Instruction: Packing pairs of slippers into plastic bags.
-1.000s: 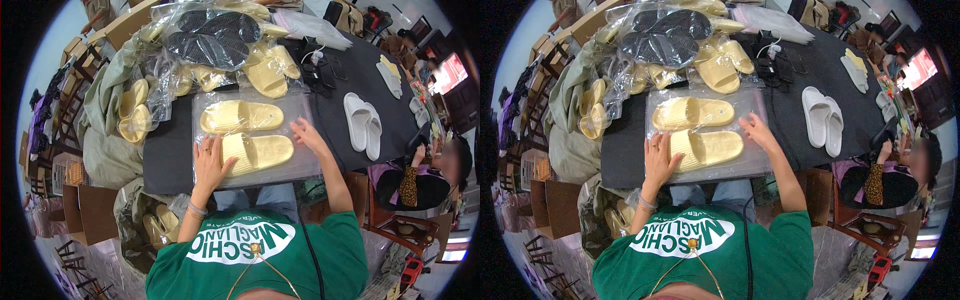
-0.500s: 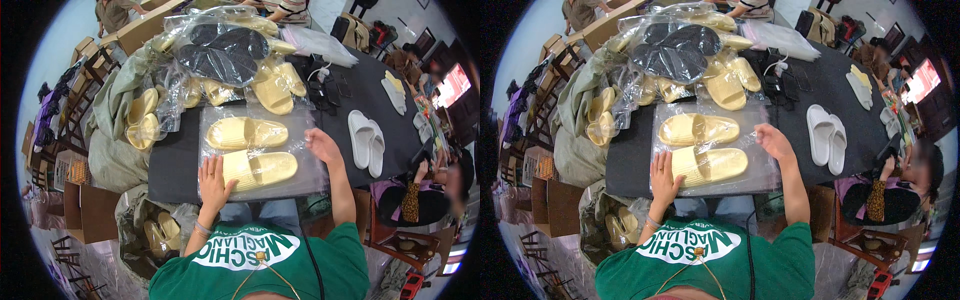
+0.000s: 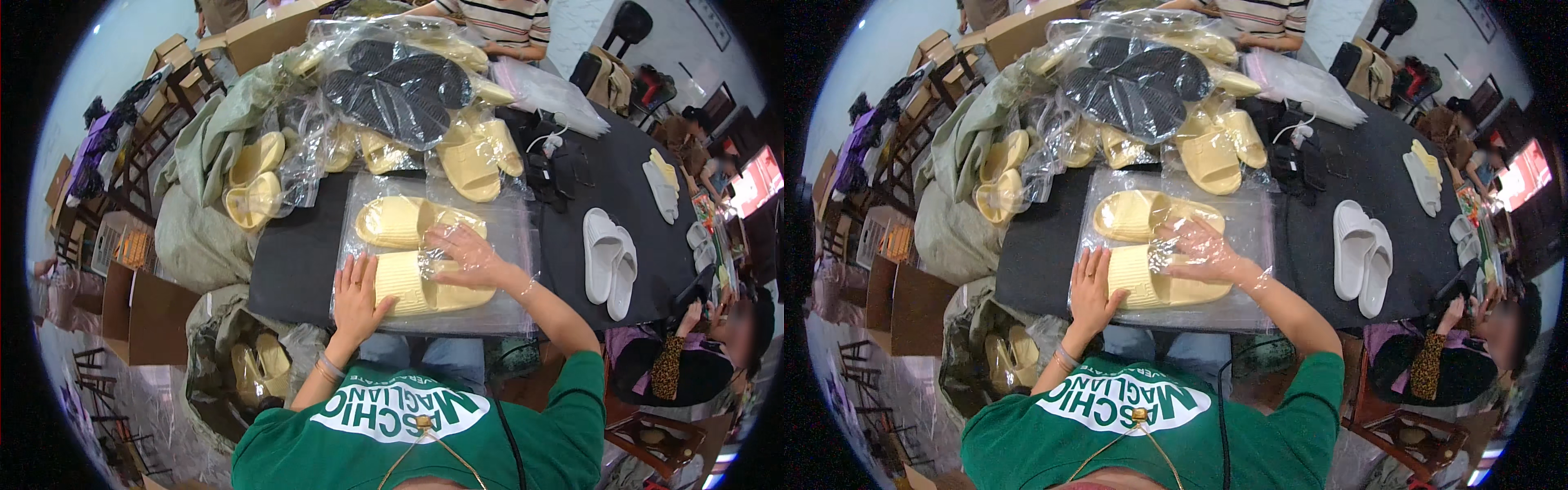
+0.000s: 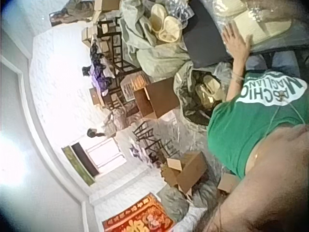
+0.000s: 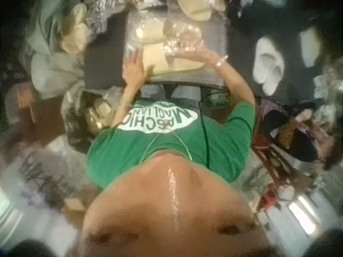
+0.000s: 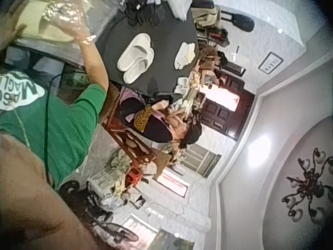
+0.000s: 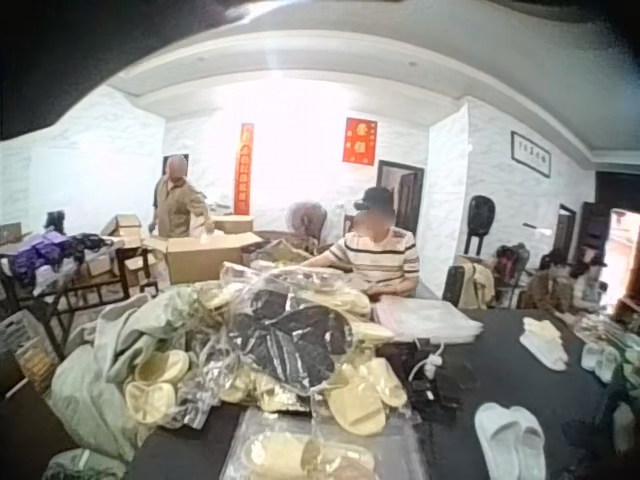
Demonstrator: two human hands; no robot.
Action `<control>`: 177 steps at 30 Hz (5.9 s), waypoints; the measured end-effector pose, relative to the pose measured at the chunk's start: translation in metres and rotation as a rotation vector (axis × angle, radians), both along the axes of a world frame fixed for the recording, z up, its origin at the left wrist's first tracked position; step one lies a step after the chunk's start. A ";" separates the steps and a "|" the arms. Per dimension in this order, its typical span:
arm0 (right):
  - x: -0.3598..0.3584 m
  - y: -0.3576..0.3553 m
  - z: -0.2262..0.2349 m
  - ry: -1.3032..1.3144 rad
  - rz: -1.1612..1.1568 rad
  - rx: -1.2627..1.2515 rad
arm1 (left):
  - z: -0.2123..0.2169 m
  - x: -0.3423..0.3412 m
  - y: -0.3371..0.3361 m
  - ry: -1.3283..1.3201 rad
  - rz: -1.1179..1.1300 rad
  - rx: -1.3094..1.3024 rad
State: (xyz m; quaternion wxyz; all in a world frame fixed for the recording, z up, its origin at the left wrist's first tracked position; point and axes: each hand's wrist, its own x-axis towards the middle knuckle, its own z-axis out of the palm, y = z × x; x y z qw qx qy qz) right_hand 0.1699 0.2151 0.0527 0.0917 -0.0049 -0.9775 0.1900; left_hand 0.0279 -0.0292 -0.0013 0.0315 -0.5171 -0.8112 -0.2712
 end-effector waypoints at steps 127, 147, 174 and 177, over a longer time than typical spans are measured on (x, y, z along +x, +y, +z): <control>0.091 -0.011 0.054 0.496 -0.802 -0.139 | -0.006 -0.005 0.022 0.117 0.170 -0.208; 0.277 0.194 -0.073 0.083 -1.700 0.104 | -0.006 -0.005 0.014 0.119 0.168 -0.132; 0.075 -0.055 -0.051 0.295 -0.642 -0.291 | -0.037 -0.253 -0.001 -2.080 0.154 1.714; 0.077 -0.054 -0.051 0.305 -0.647 -0.282 | -0.034 -0.258 -0.004 -1.842 0.067 1.687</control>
